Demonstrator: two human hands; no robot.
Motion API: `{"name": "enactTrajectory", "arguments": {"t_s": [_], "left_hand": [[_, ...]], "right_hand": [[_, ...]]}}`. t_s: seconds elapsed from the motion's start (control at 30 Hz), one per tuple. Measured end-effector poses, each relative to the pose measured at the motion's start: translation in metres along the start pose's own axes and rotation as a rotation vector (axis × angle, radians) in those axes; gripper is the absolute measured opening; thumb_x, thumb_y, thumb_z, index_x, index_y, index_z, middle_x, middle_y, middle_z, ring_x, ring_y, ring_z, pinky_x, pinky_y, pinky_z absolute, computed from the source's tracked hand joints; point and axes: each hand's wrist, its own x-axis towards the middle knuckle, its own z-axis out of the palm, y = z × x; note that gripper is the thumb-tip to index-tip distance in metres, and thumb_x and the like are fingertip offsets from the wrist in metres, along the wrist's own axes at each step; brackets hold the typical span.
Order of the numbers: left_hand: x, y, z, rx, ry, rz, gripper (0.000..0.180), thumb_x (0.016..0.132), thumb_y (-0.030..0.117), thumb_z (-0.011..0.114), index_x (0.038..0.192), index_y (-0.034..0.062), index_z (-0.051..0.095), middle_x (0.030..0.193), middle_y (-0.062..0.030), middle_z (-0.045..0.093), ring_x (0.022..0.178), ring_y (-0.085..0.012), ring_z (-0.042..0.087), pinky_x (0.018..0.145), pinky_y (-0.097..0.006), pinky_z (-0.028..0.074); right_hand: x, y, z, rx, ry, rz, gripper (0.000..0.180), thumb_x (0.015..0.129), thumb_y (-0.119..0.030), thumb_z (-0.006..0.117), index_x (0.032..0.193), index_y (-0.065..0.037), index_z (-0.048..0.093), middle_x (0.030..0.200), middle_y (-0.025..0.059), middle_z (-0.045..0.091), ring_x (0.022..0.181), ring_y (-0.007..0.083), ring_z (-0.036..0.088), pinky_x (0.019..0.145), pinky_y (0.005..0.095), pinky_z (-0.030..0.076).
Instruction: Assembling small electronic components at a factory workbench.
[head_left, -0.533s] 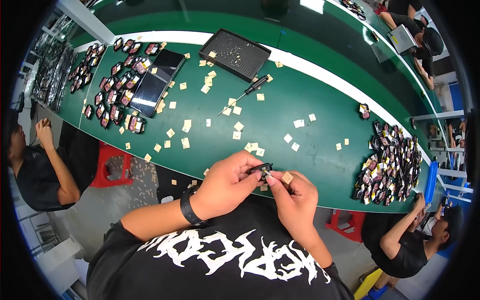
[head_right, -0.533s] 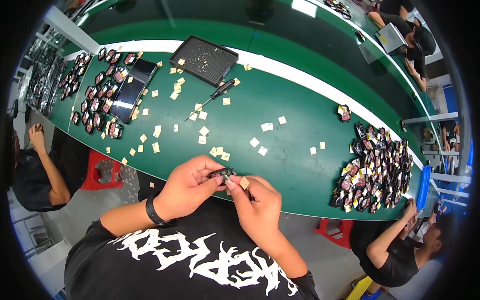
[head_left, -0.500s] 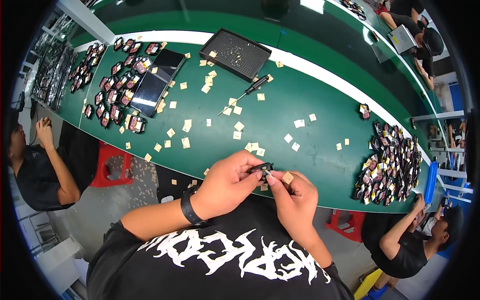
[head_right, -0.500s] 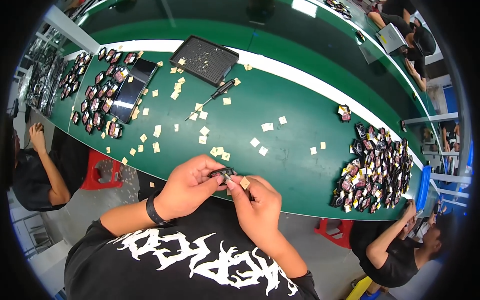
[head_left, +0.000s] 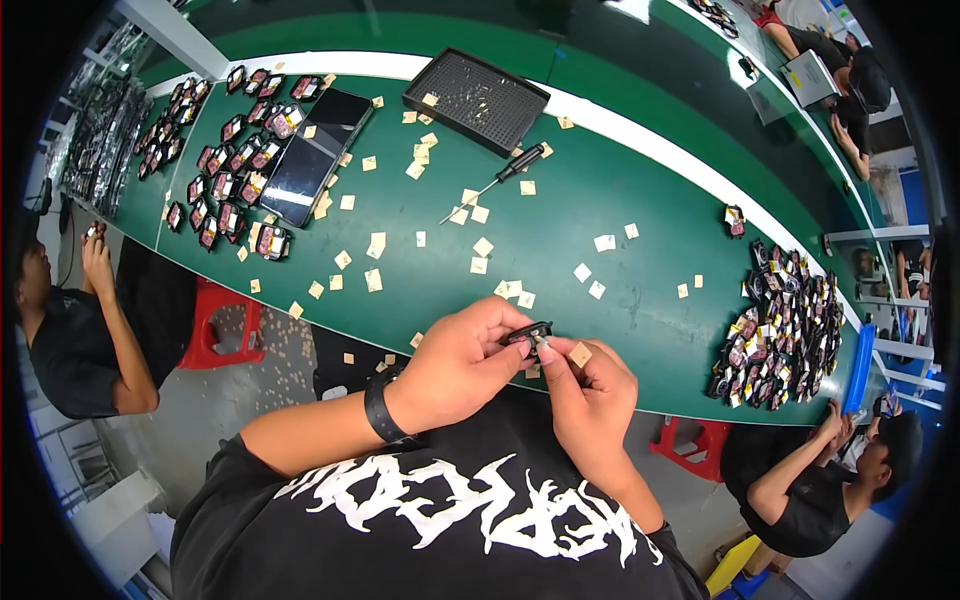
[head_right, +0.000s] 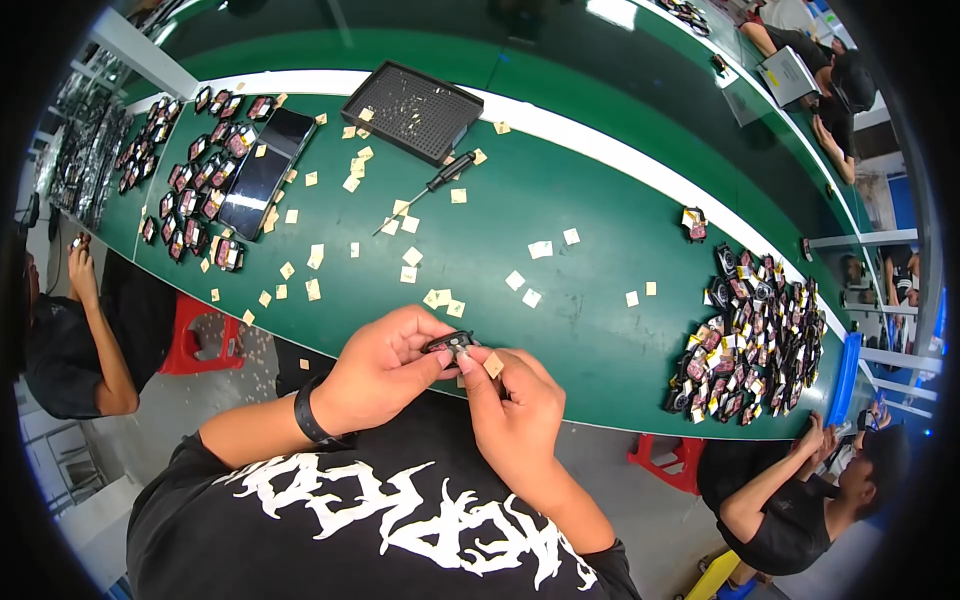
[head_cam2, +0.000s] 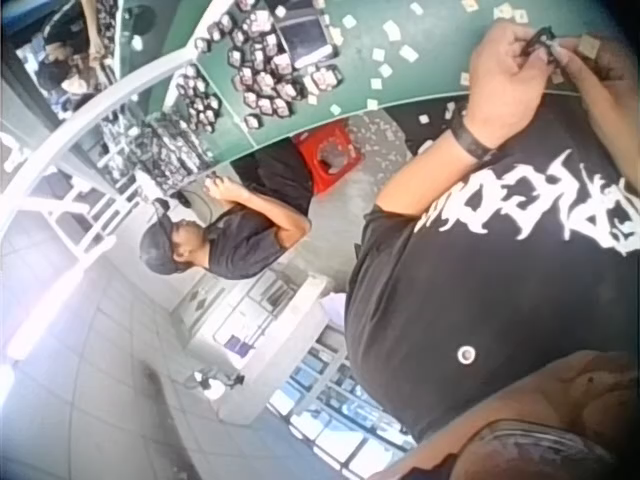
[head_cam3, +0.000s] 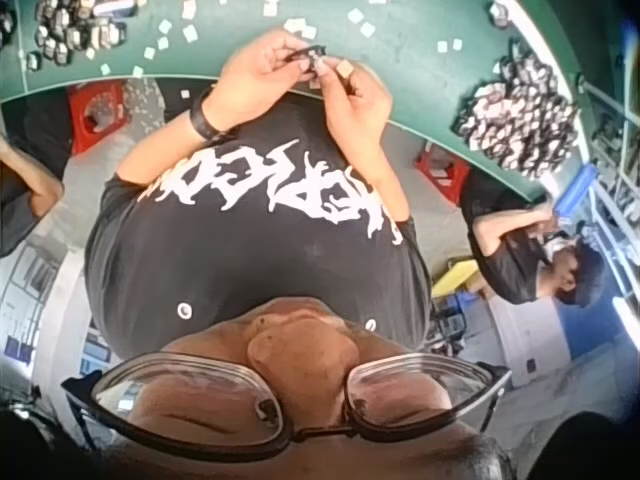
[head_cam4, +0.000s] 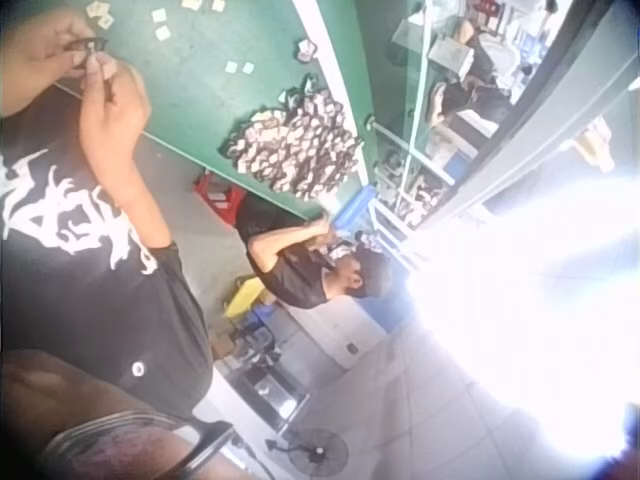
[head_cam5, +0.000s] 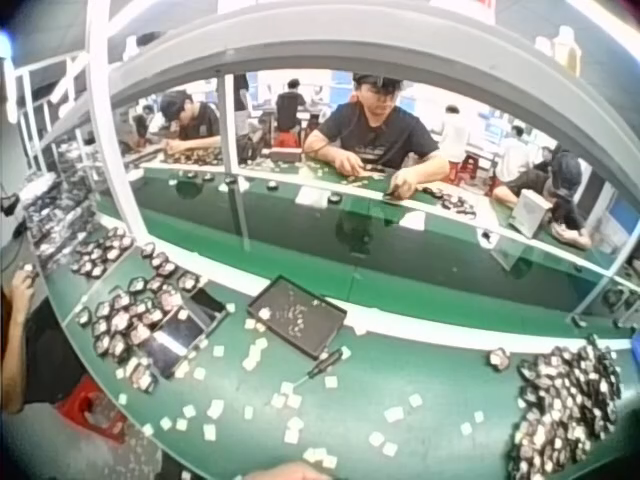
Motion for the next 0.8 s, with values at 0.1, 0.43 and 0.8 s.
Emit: {"name": "enactTrajectory", "arguments": {"t_s": [0.1,0.43,0.8], "left_hand": [[0.000,-0.002,0.001,-0.060,0.025,0.031,0.014,0.102,-0.004,0.053,0.115,-0.0054,0.054,0.112,-0.0109,0.067,0.103,-0.0120,0.067,0.093,-0.029,0.056],[0.000,-0.004,-0.007,-0.008,-0.053,0.004,0.019,0.101,-0.009,0.050,0.120,-0.0033,0.051,0.120,-0.0138,0.065,0.115,-0.0178,0.064,0.101,-0.036,0.054],[-0.002,-0.007,-0.021,-0.176,-0.134,-0.005,0.021,0.098,-0.011,0.052,0.118,-0.0019,0.051,0.122,-0.0146,0.064,0.117,-0.0185,0.063,0.102,-0.038,0.055]], "right_hand": [[-0.001,0.004,0.002,0.037,-0.008,0.012,0.012,0.091,-0.007,0.076,0.097,0.004,0.075,0.075,0.0061,0.066,0.059,0.0087,0.051,0.053,0.0249,0.041],[-0.001,0.008,0.009,0.320,-0.043,0.302,0.013,0.094,-0.009,0.075,0.096,0.003,0.076,0.080,0.0034,0.065,0.064,0.0055,0.052,0.056,0.0240,0.041],[0.008,0.006,0.006,0.384,-0.055,0.413,0.017,0.088,-0.002,0.079,0.098,0.004,0.067,0.080,-0.0016,0.055,0.065,0.0020,0.049,0.054,0.0203,0.040]]}}
